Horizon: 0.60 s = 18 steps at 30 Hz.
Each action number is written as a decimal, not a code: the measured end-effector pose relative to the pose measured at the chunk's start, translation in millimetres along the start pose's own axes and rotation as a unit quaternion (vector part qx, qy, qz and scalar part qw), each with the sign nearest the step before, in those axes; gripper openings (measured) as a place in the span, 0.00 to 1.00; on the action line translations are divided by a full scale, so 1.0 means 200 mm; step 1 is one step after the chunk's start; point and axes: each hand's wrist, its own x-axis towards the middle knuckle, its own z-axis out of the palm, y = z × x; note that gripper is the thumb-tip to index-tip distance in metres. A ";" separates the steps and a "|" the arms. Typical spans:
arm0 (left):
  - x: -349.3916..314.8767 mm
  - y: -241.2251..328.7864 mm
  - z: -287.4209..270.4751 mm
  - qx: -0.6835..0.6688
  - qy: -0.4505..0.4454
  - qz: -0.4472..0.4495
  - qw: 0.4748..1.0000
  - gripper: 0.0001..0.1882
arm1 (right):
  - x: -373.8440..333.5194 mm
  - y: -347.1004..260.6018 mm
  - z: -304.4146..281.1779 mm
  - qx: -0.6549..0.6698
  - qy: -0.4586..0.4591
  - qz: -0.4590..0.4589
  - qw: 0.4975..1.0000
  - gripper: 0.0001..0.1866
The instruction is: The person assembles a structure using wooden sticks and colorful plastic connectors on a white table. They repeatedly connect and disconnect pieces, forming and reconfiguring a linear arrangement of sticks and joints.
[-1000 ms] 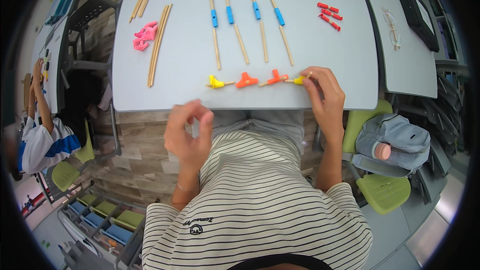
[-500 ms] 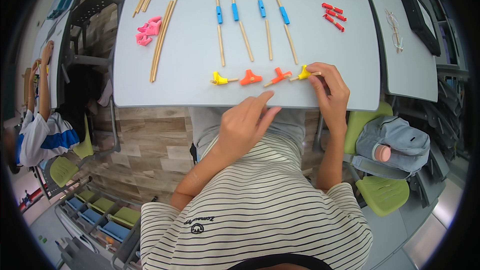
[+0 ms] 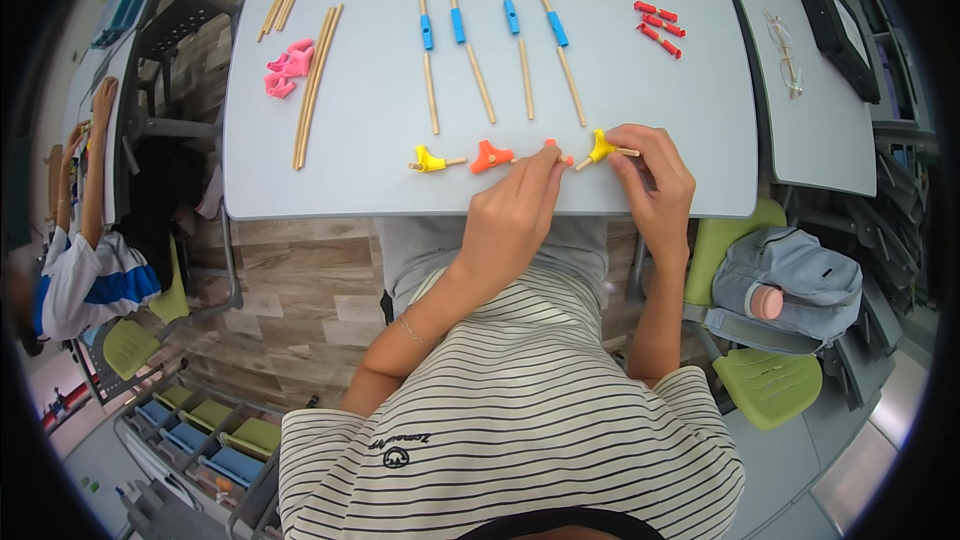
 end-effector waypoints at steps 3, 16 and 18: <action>-0.01 -0.01 0.01 0.002 0.015 0.009 1.000 0.13 | 0.00 0.00 0.00 -0.009 0.008 -0.004 1.000 0.08; -0.17 -0.03 -0.32 0.010 0.039 -0.090 0.995 0.13 | -0.01 0.00 0.03 -0.039 0.046 -0.026 0.998 0.10; -0.15 -0.06 -0.37 0.019 0.049 -0.102 0.993 0.13 | -0.01 0.00 0.03 -0.029 0.043 -0.026 0.998 0.10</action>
